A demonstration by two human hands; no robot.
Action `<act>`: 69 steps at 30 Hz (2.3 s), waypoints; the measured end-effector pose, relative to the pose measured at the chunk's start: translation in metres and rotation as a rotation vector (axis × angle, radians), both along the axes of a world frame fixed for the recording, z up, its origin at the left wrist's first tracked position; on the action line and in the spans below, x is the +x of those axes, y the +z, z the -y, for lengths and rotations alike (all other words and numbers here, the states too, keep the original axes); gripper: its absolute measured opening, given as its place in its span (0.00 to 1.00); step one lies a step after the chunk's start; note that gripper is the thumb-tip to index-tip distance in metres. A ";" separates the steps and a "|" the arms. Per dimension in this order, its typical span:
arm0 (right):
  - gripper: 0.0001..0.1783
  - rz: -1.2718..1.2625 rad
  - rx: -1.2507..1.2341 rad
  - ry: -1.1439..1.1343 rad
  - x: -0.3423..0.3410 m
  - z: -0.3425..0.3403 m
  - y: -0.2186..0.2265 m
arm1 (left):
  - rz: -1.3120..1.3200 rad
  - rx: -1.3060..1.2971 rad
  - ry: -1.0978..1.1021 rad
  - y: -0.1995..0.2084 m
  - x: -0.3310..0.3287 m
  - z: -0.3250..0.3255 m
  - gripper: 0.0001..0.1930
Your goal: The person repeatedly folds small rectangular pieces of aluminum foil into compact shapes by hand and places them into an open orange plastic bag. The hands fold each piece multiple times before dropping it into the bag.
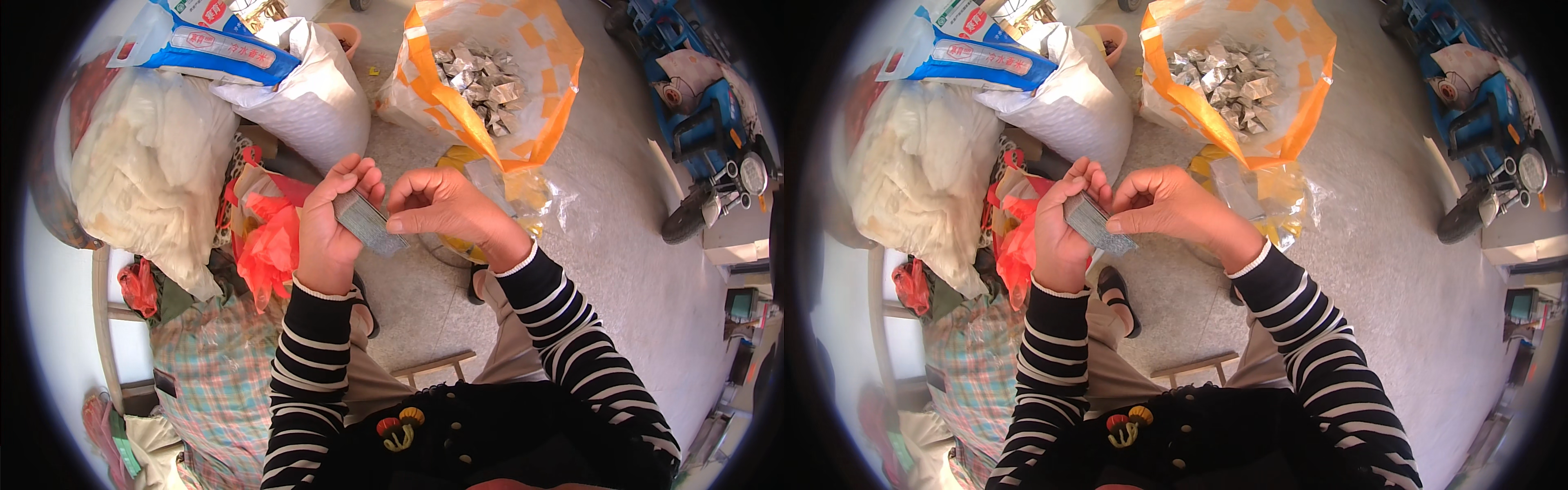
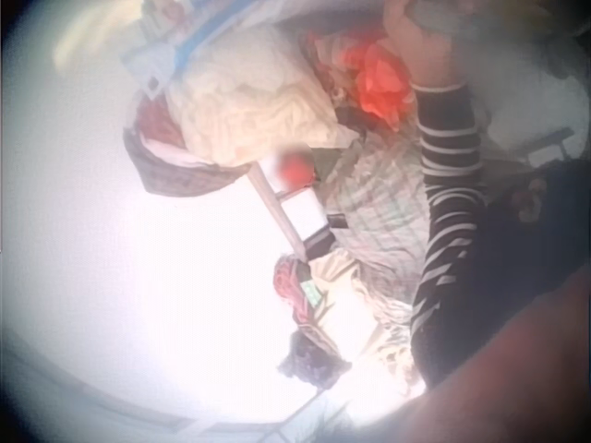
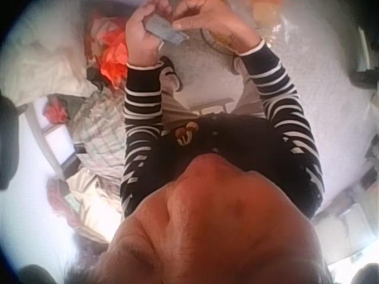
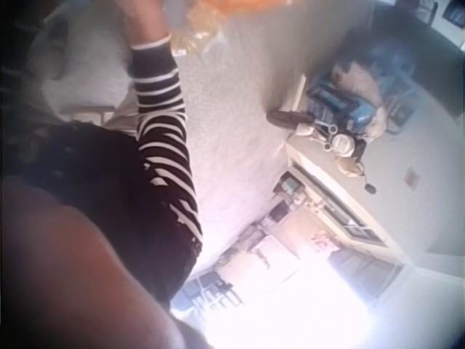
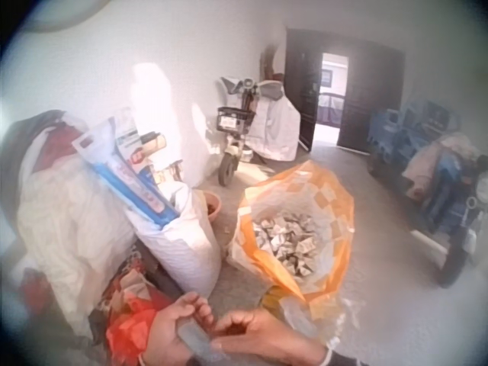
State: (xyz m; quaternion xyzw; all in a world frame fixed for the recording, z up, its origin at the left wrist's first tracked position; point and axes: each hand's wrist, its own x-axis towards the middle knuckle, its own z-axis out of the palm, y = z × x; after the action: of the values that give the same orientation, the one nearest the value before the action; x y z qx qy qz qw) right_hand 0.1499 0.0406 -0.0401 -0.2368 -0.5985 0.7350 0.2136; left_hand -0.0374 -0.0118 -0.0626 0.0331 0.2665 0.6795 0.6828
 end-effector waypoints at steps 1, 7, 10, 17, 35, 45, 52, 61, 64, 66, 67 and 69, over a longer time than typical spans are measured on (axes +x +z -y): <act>0.07 0.004 0.018 0.003 0.000 0.000 0.000 | 0.000 0.002 -0.001 0.000 0.000 0.000 0.16; 0.05 -0.020 -0.028 -0.067 0.000 -0.001 -0.004 | -0.002 0.056 0.007 0.000 -0.001 -0.001 0.16; 0.03 -0.004 0.047 -0.114 0.000 -0.002 -0.007 | 0.019 0.059 0.015 -0.001 -0.002 -0.002 0.17; 0.02 0.004 -0.033 -0.134 0.002 -0.001 -0.004 | -0.016 0.062 -0.007 -0.002 -0.001 -0.002 0.18; 0.06 -0.052 0.735 -0.658 -0.005 -0.001 -0.010 | -0.354 0.098 -0.015 0.014 -0.007 0.000 0.09; 0.07 -0.120 0.791 -0.617 -0.006 0.003 -0.005 | -0.726 0.065 -0.128 0.016 0.007 0.004 0.06; 0.09 -0.121 -0.264 -0.265 0.007 -0.009 -0.008 | -0.703 0.120 -0.268 0.017 0.009 0.006 0.06; 0.06 -0.181 -0.322 -0.221 0.007 -0.007 -0.004 | -0.718 0.135 -0.305 0.023 0.011 0.009 0.06; 0.05 -0.212 -0.117 -0.226 0.007 -0.006 0.000 | -0.724 0.120 -0.252 0.022 0.012 0.007 0.06; 0.05 -0.204 -0.066 -0.195 0.010 -0.006 0.003 | -0.715 0.114 -0.238 0.022 0.011 0.007 0.07; 0.05 -0.190 -0.087 -0.150 0.013 -0.006 0.004 | -0.700 0.116 -0.248 0.023 0.010 0.007 0.07; 0.06 -0.167 -0.128 -0.064 0.019 -0.009 0.007 | -0.611 0.151 -0.275 0.023 0.008 0.008 0.08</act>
State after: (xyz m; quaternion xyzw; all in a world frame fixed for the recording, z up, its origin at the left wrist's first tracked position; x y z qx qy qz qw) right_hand 0.1687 0.0492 -0.0336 -0.2066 -0.5225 0.7817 0.2705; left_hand -0.0298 -0.0201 -0.0398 0.3214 0.4007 0.5576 0.6521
